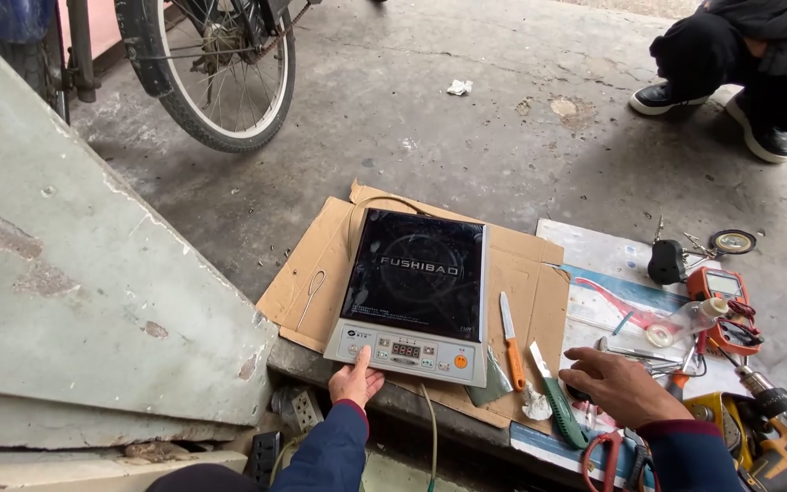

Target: Testing the functionality of an induction cooker by plugging it into a power source and operating the control panel buttons to verify settings.

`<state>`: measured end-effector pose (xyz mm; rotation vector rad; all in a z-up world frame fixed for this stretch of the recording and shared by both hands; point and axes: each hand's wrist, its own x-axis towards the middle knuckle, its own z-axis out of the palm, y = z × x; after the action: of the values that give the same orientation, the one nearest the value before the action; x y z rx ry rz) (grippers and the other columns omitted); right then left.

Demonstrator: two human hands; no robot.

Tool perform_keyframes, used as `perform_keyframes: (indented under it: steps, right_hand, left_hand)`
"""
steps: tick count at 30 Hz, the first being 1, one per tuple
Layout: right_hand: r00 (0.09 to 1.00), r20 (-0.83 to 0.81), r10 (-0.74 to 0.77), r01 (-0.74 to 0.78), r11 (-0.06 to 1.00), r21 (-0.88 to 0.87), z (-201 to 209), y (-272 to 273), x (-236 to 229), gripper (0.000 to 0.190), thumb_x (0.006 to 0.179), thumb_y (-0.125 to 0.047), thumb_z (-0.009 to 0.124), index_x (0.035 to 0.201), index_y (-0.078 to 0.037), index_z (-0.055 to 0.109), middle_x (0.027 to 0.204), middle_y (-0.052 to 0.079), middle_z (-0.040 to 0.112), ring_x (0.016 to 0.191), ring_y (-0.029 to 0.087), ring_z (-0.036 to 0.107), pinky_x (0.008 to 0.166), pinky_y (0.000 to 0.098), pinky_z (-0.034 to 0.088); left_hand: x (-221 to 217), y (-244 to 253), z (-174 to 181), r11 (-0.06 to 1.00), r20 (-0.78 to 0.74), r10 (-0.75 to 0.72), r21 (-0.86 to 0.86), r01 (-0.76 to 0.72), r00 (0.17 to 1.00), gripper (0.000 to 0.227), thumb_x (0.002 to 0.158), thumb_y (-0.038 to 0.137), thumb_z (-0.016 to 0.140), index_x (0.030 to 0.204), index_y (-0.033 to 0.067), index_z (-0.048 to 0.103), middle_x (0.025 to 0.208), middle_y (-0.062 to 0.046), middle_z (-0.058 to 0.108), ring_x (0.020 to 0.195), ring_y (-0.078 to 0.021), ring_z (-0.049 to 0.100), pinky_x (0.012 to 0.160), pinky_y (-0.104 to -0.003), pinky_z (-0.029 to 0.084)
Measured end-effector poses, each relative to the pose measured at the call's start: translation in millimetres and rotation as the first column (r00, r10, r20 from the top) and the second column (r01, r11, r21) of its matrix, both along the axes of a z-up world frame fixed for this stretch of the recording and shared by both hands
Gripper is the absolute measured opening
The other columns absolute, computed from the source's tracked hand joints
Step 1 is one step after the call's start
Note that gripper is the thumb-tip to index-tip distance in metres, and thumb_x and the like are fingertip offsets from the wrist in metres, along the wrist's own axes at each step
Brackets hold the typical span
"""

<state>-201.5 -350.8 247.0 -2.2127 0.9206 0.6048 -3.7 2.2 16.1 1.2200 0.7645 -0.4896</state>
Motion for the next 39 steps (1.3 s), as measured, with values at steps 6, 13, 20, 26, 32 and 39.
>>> perform_keyframes:
  steps: [6, 13, 20, 26, 32, 39]
  right_hand:
    - [1.0, -0.004, -0.001, 0.001, 1.0, -0.013, 4, 1, 1, 0.061, 0.101, -0.044, 0.072, 0.155, -0.016, 0.07, 0.156, 0.006, 0.077, 0.139, 0.025, 0.076, 0.116, 0.0386, 0.06]
    - [0.998, -0.056, -0.005, 0.003, 1.0, -0.03, 15, 13, 5, 0.06, 0.101, -0.047, 0.07, 0.154, -0.021, 0.072, 0.155, 0.002, 0.079, 0.139, 0.024, 0.076, 0.116, 0.0382, 0.056]
    - [1.0, -0.022, -0.001, 0.0, 1.0, -0.017, 10, 7, 3, 0.059, 0.101, -0.044, 0.072, 0.155, -0.019, 0.071, 0.154, 0.002, 0.08, 0.137, 0.022, 0.078, 0.114, 0.0368, 0.06]
    - [1.0, 0.02, -0.017, 0.017, 1.0, 0.001, 15, 14, 0, 0.058, 0.101, -0.041, 0.072, 0.152, -0.016, 0.072, 0.146, 0.007, 0.084, 0.129, 0.023, 0.082, 0.109, 0.0369, 0.064]
    - [1.0, 0.009, 0.007, -0.007, 0.999, 0.037, 20, 11, -10, 0.056, 0.103, -0.042, 0.069, 0.152, -0.016, 0.068, 0.135, 0.01, 0.088, 0.122, 0.024, 0.084, 0.106, 0.0372, 0.065]
    - [0.997, 0.019, 0.069, -0.068, 0.997, -0.019, 23, 12, -16, 0.065, 0.102, -0.051, 0.064, 0.16, -0.02, 0.061, 0.14, 0.008, 0.084, 0.118, 0.024, 0.083, 0.1, 0.0391, 0.063]
  left_hand:
    - [-13, -1, 8, 0.997, 0.067, -0.003, -0.073, 0.007, 0.998, 0.061, 0.095, 0.032, 0.082, 0.132, -0.0141, 0.072, 0.123, -0.035, 0.078, 0.114, -0.0415, 0.079, 0.104, -0.047, 0.068]
    - [-24, -11, -29, 0.989, 0.099, -0.044, -0.136, 0.058, 0.994, 0.051, 0.093, 0.027, 0.085, 0.126, -0.0092, 0.072, 0.124, -0.032, 0.079, 0.11, -0.0384, 0.082, 0.099, -0.046, 0.069]
    - [-44, -38, 44, 0.645, 0.206, -0.671, 0.636, 0.424, 0.713, 0.035, 0.105, 0.046, 0.063, 0.095, 0.0156, 0.079, 0.075, -0.009, 0.081, 0.067, -0.0271, 0.075, 0.069, -0.04, 0.062]
    - [-10, -74, 72, 0.326, 0.254, -0.932, 0.901, 0.286, 0.26, 0.055, 0.111, 0.036, 0.051, 0.162, 0.0176, 0.044, 0.168, -0.011, 0.049, 0.106, -0.0391, 0.077, 0.083, -0.054, 0.062]
    - [9, -84, 54, -0.007, -0.053, -0.991, 0.936, 0.351, 0.123, 0.068, 0.113, 0.049, 0.041, 0.172, 0.0164, 0.032, 0.186, -0.009, 0.018, 0.096, -0.048, 0.075, 0.083, -0.06, 0.057]
    - [-37, -90, 73, -0.139, -0.141, -0.99, 0.936, 0.323, -0.016, 0.078, 0.116, 0.043, 0.047, 0.176, 0.0054, 0.013, 0.187, -0.019, 0.004, 0.052, -0.0163, 0.057, 0.047, -0.03, 0.056]
